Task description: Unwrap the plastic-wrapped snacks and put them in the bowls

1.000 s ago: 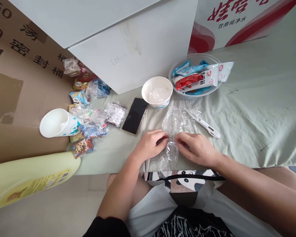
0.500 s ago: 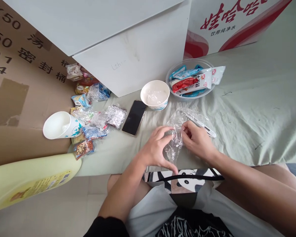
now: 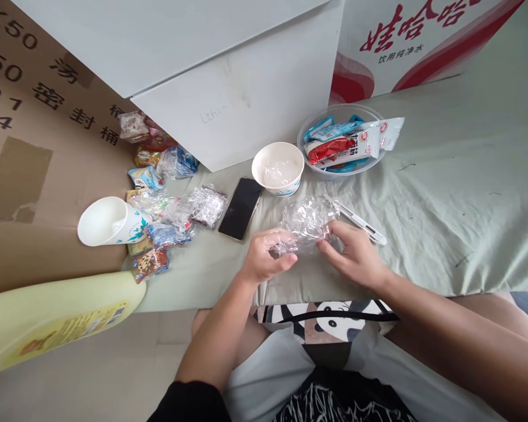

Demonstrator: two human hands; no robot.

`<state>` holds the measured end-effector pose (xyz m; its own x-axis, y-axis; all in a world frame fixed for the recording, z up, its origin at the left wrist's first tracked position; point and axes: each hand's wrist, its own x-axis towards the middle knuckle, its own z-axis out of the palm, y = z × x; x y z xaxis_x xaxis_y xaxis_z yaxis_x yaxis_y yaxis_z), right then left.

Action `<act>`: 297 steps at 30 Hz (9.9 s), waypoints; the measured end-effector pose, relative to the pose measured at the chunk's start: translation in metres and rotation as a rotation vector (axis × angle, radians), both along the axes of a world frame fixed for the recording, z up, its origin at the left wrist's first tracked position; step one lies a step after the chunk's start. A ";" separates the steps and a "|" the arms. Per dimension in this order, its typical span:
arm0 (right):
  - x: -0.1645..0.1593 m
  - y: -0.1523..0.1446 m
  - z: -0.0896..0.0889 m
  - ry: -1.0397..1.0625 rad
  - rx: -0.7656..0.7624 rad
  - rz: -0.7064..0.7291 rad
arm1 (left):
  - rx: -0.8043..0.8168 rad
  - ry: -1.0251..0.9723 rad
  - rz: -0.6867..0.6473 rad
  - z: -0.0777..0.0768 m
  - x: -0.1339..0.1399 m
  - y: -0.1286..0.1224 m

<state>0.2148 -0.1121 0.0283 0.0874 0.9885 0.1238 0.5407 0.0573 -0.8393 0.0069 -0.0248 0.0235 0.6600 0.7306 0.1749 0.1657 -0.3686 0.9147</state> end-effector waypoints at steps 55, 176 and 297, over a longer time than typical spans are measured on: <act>0.006 -0.003 -0.007 -0.165 0.266 0.206 | 0.145 0.096 0.158 -0.003 -0.003 0.010; 0.033 0.007 -0.002 -0.559 -0.025 -0.344 | -0.523 -0.260 0.343 0.014 -0.003 0.029; 0.003 -0.003 -0.007 -0.486 0.270 0.212 | -0.412 0.137 0.250 0.013 -0.003 0.007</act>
<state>0.2174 -0.1154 0.0208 -0.2382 0.9062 0.3494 0.8126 0.3830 -0.4393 0.0035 -0.0176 0.0361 0.4525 0.8594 -0.2381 0.3320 0.0854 0.9394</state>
